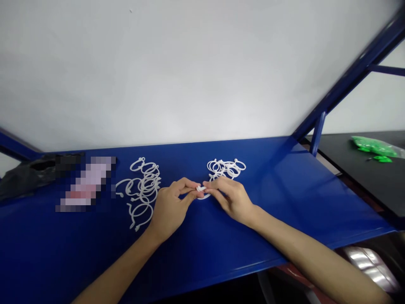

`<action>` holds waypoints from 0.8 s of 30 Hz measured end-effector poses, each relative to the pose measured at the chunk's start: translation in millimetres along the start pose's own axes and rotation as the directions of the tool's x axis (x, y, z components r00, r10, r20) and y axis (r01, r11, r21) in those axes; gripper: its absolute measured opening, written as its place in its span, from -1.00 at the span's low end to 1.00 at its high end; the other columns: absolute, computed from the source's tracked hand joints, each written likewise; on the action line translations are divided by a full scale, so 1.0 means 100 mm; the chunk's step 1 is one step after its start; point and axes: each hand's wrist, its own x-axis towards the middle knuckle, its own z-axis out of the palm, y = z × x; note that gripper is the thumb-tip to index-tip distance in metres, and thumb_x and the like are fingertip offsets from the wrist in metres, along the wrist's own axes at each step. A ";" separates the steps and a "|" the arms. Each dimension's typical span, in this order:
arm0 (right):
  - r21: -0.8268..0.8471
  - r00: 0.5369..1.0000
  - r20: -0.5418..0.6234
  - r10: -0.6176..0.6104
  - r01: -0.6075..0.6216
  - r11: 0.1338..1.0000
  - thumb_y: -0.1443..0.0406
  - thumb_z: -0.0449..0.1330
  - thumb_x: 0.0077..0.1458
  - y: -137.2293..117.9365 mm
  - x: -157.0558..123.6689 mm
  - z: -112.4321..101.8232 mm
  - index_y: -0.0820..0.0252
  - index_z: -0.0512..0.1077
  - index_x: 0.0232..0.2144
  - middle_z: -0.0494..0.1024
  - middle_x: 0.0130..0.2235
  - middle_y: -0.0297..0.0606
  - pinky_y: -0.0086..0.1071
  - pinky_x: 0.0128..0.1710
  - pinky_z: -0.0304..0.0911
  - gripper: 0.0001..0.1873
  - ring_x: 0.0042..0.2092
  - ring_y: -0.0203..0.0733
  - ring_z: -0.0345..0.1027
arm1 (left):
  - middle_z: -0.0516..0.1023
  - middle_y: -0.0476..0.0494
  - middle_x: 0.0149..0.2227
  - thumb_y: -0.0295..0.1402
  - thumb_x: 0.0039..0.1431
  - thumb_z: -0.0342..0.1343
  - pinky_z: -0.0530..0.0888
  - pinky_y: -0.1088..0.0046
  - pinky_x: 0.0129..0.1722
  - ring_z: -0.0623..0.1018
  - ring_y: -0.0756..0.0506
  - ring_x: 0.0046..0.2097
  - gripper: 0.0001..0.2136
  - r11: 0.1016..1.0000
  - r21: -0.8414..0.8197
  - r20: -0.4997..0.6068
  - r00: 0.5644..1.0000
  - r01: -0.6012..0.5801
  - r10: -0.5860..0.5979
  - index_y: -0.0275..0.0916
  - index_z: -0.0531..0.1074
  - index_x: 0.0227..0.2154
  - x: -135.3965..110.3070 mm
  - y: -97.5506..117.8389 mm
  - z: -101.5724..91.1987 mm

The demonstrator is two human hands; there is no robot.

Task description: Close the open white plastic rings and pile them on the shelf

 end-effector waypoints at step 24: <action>-0.413 0.962 -0.174 0.211 -0.266 0.871 0.31 0.15 0.31 0.54 0.12 -0.09 0.12 0.61 -0.13 0.55 -0.29 -0.18 -0.17 -0.15 0.37 -0.77 -0.20 -0.07 0.32 | 0.56 -0.37 0.06 -0.32 0.28 -0.13 0.41 -0.03 0.07 0.46 -0.40 0.14 -0.58 0.674 0.738 0.038 0.999 -0.029 0.001 -0.33 0.36 0.13 0.29 -0.55 -0.39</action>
